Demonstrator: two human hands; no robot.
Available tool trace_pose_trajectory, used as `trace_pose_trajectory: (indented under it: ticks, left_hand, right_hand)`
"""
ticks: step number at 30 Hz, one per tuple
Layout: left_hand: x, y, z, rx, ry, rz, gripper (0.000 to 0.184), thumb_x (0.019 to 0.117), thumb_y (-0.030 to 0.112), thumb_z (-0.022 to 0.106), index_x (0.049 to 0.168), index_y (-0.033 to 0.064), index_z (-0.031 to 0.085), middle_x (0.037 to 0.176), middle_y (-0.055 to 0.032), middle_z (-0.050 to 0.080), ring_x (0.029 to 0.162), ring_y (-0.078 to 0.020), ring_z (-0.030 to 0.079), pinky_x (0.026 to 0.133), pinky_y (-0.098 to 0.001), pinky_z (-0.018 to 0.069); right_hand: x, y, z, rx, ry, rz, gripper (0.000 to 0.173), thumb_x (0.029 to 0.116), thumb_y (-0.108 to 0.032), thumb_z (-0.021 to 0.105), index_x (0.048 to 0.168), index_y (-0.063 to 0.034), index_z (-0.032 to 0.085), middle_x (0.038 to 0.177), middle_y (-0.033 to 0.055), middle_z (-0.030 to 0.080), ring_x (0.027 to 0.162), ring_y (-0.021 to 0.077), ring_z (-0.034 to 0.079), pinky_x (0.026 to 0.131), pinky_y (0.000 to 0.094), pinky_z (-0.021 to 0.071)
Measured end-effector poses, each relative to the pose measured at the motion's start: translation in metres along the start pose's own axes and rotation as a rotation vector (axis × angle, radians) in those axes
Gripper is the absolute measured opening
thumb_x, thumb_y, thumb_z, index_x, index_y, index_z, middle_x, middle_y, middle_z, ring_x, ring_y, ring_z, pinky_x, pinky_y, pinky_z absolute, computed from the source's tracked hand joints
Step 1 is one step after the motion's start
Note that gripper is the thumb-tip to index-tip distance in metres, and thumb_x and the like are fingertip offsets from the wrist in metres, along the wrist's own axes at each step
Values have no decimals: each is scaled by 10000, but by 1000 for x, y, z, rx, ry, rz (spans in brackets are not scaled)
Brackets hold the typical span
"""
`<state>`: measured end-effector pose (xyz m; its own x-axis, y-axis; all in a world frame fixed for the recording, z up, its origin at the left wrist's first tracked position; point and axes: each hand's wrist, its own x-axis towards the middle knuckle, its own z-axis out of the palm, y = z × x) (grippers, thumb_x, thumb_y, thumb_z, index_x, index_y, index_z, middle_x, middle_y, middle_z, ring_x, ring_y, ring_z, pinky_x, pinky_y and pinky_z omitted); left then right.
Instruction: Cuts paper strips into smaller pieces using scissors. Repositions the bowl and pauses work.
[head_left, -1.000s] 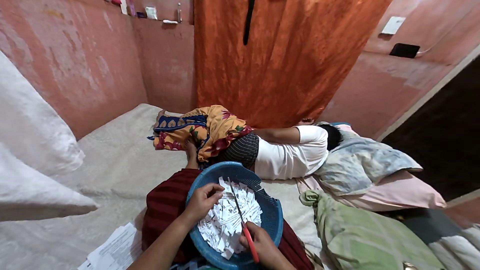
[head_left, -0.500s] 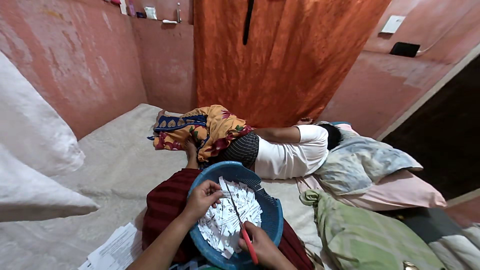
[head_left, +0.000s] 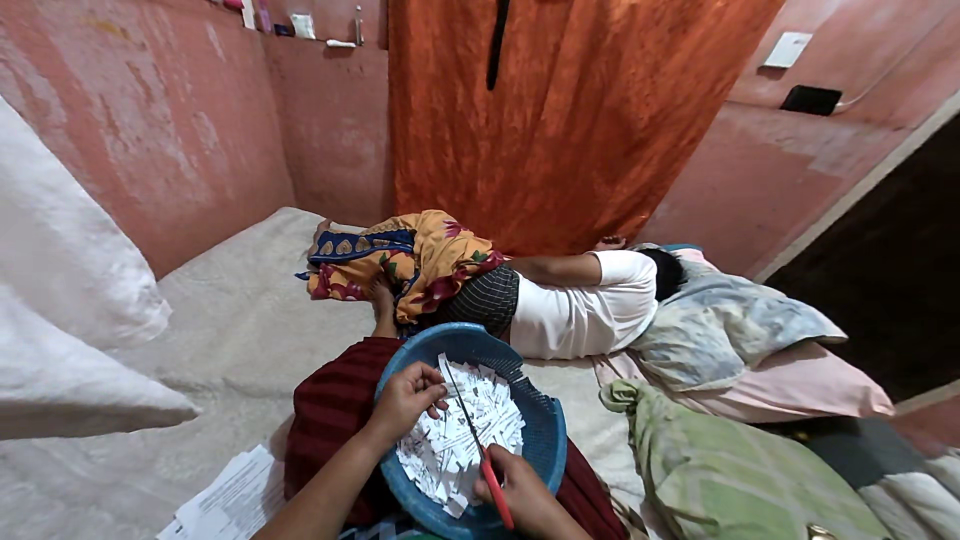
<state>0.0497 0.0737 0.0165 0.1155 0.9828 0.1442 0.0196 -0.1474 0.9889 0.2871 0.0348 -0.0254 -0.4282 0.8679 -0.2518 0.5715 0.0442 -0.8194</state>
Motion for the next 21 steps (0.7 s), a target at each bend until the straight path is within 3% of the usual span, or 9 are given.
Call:
trace_pose_trajectory:
  ticks: [4, 8, 12, 18, 21]
  left_hand:
    - [-1, 2, 1, -3, 2, -20, 92, 966, 3, 652, 1041, -14, 600, 812, -25, 701, 673, -120, 714, 663, -288, 626]
    - [-1, 3, 1, 15, 15, -14, 101, 970, 9, 648, 1052, -28, 603, 828, -38, 703, 691, -130, 718, 677, -302, 628]
    - [0, 2, 1, 10, 11, -21, 105, 979, -6, 612, 1078, -36, 594, 853, -54, 709, 719, -142, 727, 695, -313, 633]
    - [-1, 2, 2, 17, -10, -43, 74, 976, -3, 635, 1035, -27, 596, 825, -53, 717, 694, -144, 731, 698, -311, 637]
    - [-2, 4, 2, 11, 8, -56, 76, 977, -9, 628, 1040, -32, 592, 829, -56, 715, 698, -147, 733, 707, -317, 639]
  right_hand:
    - [-1, 2, 1, 23, 17, -12, 446, 949, -450, 653, 1029, -12, 626, 804, 78, 618, 711, 183, 617, 705, 408, 531]
    - [-1, 2, 2, 64, 26, -2, 435, 882, -430, 707, 1022, -28, 621, 781, 44, 605, 683, 150, 596, 664, 381, 520]
    - [0, -1, 0, -7, -19, 30, 542, 831, -519, 717, 1064, -40, 617, 816, 53, 602, 728, 179, 591, 689, 424, 505]
    - [0, 0, 1, -46, 3, 8, 475, 951, -482, 651, 1013, -12, 623, 792, 85, 610, 714, 203, 612, 699, 427, 521]
    - [-1, 3, 2, 18, 21, -9, 432, 946, -442, 658, 1015, -17, 620, 781, 67, 609, 694, 177, 613, 684, 398, 531]
